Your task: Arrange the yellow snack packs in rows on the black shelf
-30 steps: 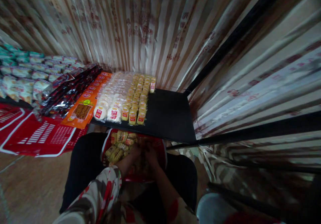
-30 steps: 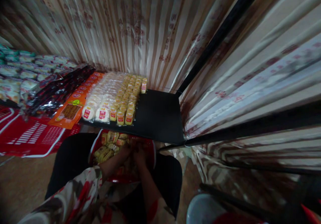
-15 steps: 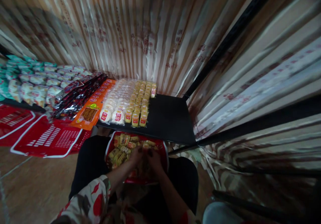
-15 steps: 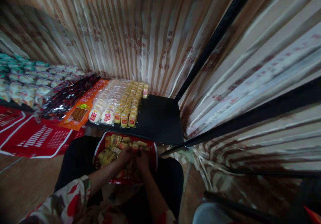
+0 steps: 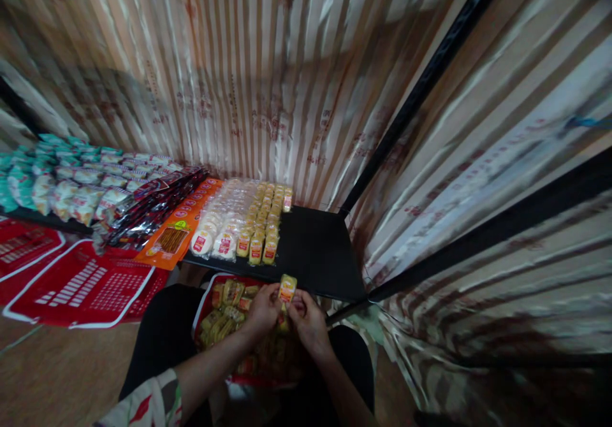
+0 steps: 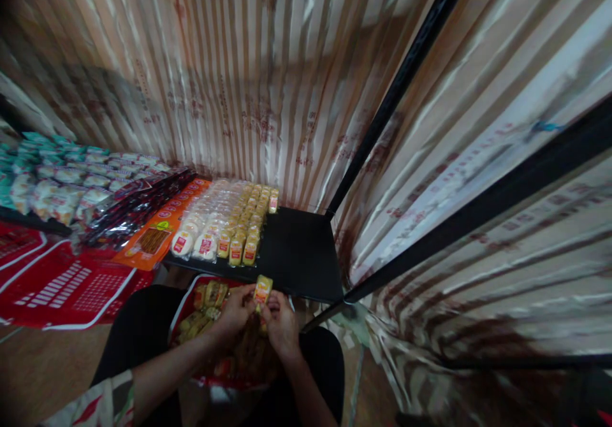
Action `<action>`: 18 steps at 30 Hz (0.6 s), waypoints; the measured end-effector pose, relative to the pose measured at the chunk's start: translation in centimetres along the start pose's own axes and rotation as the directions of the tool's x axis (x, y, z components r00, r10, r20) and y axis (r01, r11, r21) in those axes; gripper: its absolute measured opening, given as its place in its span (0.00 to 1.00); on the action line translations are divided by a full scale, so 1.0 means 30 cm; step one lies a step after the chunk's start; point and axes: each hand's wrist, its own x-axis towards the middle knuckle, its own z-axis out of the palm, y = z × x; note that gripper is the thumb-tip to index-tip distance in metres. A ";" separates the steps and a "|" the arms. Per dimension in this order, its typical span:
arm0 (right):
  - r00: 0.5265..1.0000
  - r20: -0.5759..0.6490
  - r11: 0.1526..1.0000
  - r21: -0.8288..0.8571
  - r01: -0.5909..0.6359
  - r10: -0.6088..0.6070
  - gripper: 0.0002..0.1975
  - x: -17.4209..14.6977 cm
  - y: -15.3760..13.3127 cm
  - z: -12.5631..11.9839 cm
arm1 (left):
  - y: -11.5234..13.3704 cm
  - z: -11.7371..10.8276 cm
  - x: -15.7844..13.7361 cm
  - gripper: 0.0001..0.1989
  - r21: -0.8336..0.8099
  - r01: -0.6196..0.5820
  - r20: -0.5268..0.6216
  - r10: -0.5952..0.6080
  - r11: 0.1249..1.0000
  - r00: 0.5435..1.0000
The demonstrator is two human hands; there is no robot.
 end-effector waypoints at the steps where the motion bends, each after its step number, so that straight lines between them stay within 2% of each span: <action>1: 1.000 -0.014 1.000 0.005 0.013 -0.013 0.15 0.020 -0.015 -0.012 | 0.031 -0.003 0.006 0.19 0.016 -0.021 -0.013 0.021 1.000 1.000; 5: 0.996 -0.063 0.998 0.016 0.057 -0.056 0.15 0.118 -0.044 -0.057 | 0.148 0.000 0.033 0.21 0.050 -0.016 -0.045 0.018 0.999 0.999; 9: 0.991 -0.106 0.996 -0.040 0.083 -0.087 0.12 0.228 -0.043 -0.092 | 0.225 0.033 0.074 0.24 0.119 -0.033 -0.049 0.039 0.992 0.998; 12: 0.990 -0.124 0.992 -0.113 0.047 -0.061 0.11 0.308 -0.042 -0.108 | 0.255 0.070 0.123 0.24 0.126 -0.014 -0.069 0.023 0.992 0.997; 18: 0.984 -0.175 0.955 -0.293 -0.040 -0.013 0.09 0.448 -0.058 -0.110 | 0.314 0.114 0.242 0.21 0.098 0.108 -0.056 -0.103 0.989 0.993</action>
